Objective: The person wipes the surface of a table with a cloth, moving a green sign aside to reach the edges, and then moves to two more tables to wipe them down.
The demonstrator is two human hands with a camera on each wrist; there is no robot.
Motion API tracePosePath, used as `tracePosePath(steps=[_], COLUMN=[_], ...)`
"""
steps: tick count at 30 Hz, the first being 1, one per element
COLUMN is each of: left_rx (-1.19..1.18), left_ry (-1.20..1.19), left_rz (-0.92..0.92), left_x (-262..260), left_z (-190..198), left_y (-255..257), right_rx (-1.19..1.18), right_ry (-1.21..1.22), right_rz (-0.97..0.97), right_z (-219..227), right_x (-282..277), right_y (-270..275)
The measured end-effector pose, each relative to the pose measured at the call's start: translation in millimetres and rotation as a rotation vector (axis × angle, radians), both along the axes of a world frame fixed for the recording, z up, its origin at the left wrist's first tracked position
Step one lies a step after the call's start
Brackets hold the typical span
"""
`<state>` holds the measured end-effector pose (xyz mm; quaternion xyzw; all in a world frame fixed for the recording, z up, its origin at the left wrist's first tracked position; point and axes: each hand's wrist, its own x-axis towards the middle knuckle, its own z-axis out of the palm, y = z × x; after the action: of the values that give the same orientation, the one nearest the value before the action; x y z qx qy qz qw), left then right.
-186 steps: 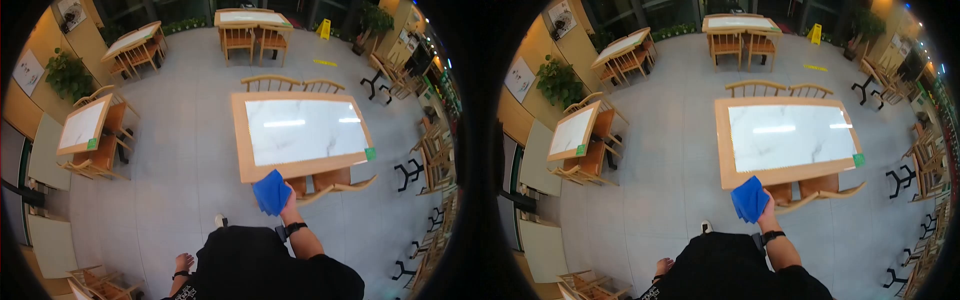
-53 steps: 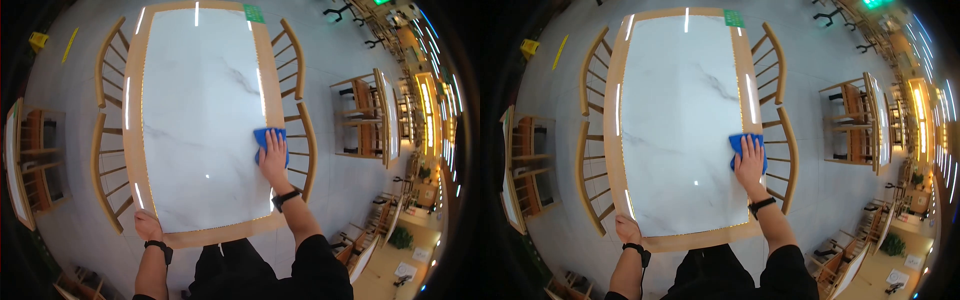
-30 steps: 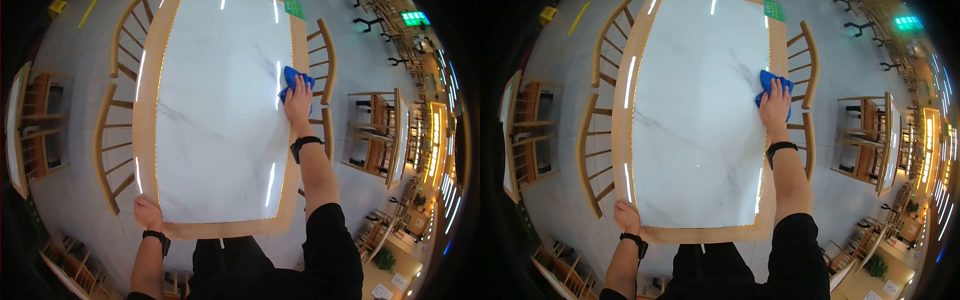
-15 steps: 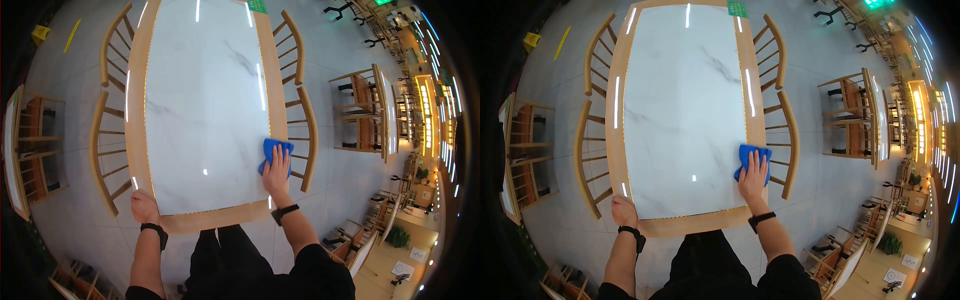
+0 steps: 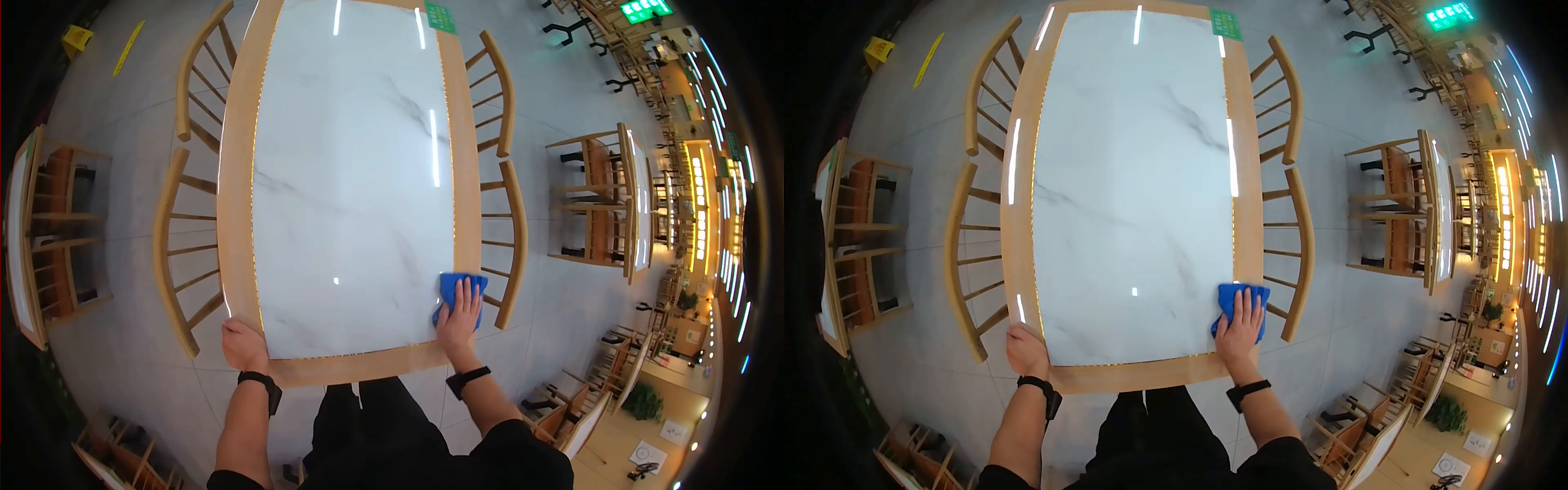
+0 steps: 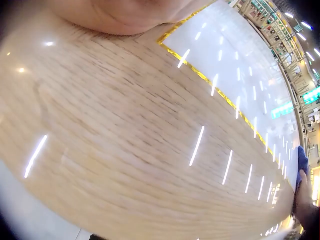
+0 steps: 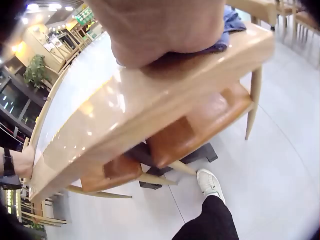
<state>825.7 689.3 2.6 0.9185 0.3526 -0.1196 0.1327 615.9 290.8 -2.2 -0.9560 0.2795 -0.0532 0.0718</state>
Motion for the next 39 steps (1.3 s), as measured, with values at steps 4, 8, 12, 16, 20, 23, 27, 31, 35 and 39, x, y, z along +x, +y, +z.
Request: tracePosePath(steps=[4, 8, 12, 16, 20, 23, 27, 31, 35, 39], left_rx=[-0.016, -0.011, -0.004, 0.012, 0.022, 0.02, 0.029, 0.032, 0.03, 0.002], left_ry=[-0.007, 0.002, -0.038, -0.051, -0.06, -0.062, -0.073, -0.057, -0.039, -0.02], left_rz=[0.007, 0.029, 0.019, 0.019, -0.003, -0.001, 0.003, -0.01, 0.0, 0.015], left_x=[-1, -2, -6, -7, -9, -8, -9, -8, -9, -6], left_z=[-3, -2, -8, -10, -12, -11, -14, -10, -13, -8], left_y=[1, 0, 4, 2, 4, 3, 3, 3, 5, 4], right_rx=[-0.028, -0.101, -0.156, -0.162, -0.154, -0.17, -0.158, -0.147, -0.128, -0.086], right_ry=[-0.033, -0.094, -0.181, -0.156, -0.118, -0.098, -0.117, -0.139, -0.165, -0.133], right_rz=[0.067, 0.138, 0.138, -0.014, -0.131, -0.084, 0.028, 0.123, 0.215, 0.248], right_z=[0, -12, -32, -49, -47, -43, -38, -35, -28, -11], right_x=[90, 202, 316, 414, 456, 448, 422, 384, 330, 266], right_y=[-54, -116, -169, -200, -194, -189, -171, -147, -112, -66])
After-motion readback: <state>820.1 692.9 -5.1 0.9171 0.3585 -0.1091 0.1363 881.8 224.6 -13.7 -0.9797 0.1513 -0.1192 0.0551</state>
